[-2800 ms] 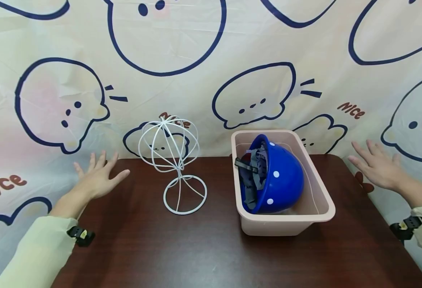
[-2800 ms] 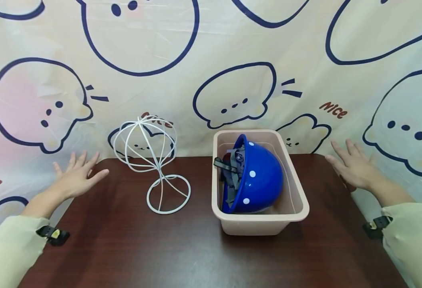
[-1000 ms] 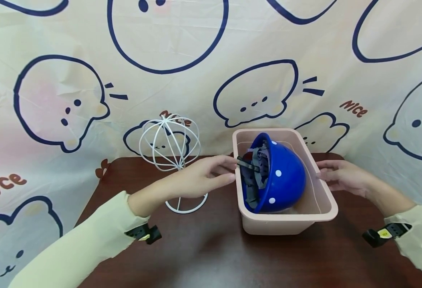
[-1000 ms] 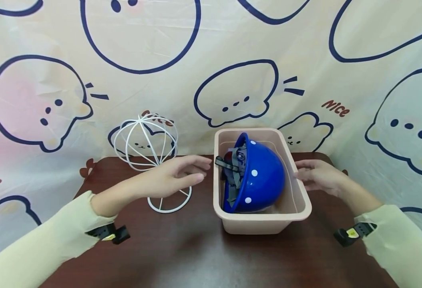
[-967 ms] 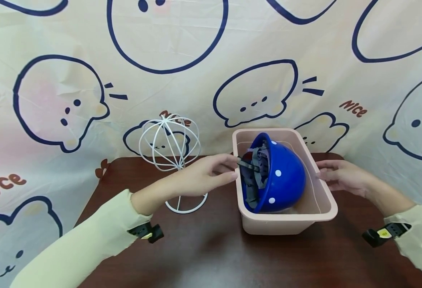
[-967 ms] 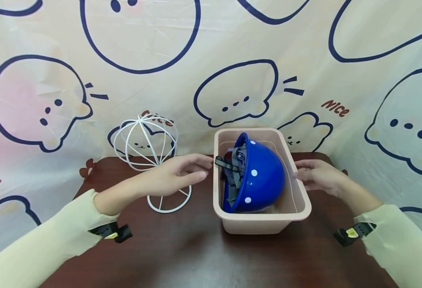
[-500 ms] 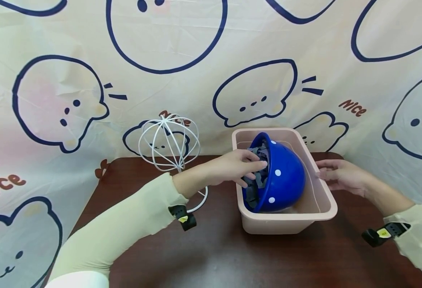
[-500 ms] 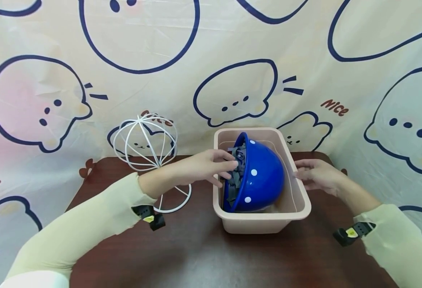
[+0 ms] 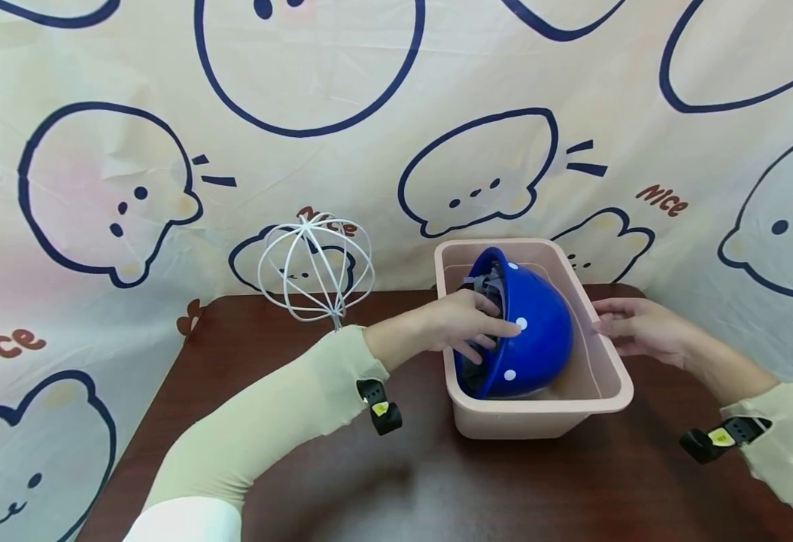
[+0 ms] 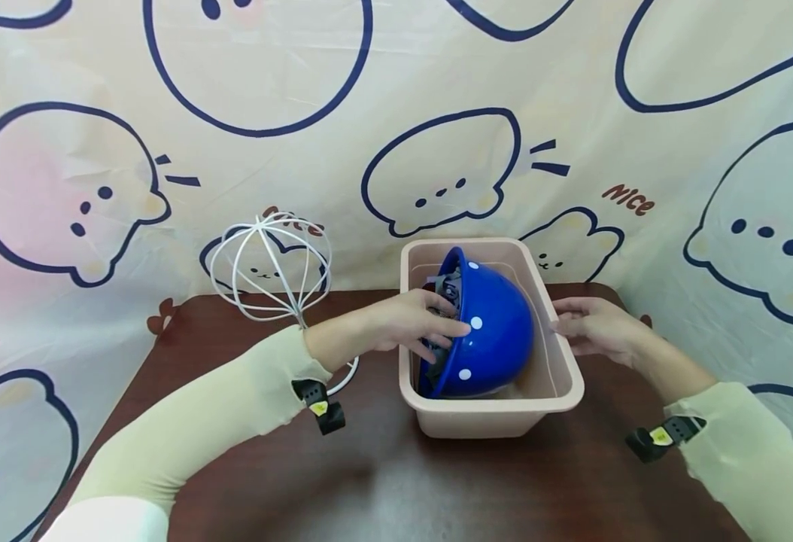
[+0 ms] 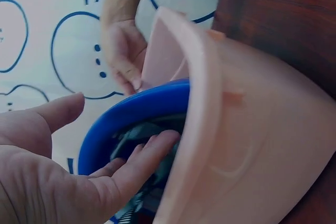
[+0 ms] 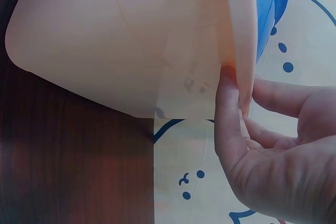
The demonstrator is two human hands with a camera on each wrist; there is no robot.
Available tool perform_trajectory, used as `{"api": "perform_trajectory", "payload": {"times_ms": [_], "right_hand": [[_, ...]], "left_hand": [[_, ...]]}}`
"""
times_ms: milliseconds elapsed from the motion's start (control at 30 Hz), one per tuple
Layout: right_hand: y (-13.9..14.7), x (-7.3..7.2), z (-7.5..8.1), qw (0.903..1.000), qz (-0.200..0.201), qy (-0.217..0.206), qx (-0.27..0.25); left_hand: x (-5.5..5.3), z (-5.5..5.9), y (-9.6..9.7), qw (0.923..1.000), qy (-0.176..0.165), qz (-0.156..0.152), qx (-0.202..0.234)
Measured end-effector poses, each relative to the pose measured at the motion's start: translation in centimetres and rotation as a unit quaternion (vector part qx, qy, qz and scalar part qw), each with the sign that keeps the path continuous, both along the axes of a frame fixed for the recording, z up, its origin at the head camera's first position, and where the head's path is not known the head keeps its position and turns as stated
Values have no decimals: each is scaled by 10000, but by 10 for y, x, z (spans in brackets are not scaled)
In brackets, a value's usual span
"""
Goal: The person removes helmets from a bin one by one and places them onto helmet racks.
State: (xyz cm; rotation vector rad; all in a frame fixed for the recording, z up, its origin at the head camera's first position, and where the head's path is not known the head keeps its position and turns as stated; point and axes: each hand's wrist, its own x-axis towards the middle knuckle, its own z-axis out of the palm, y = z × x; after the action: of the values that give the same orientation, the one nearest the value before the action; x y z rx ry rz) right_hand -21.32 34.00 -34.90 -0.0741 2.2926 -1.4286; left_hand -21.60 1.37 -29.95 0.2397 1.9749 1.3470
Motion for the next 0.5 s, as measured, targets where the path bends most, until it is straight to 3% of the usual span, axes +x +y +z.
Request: {"api": "perform_trajectory", "payload": {"times_ms": [200,500], "right_hand": [[0,0,1,10000,10,4,40],[0,-1,0,10000,74,31,-43]], "left_hand": [[4,-13,11,9997,123,197,-39],[9,-14,18,9976,383,576,-20]]}}
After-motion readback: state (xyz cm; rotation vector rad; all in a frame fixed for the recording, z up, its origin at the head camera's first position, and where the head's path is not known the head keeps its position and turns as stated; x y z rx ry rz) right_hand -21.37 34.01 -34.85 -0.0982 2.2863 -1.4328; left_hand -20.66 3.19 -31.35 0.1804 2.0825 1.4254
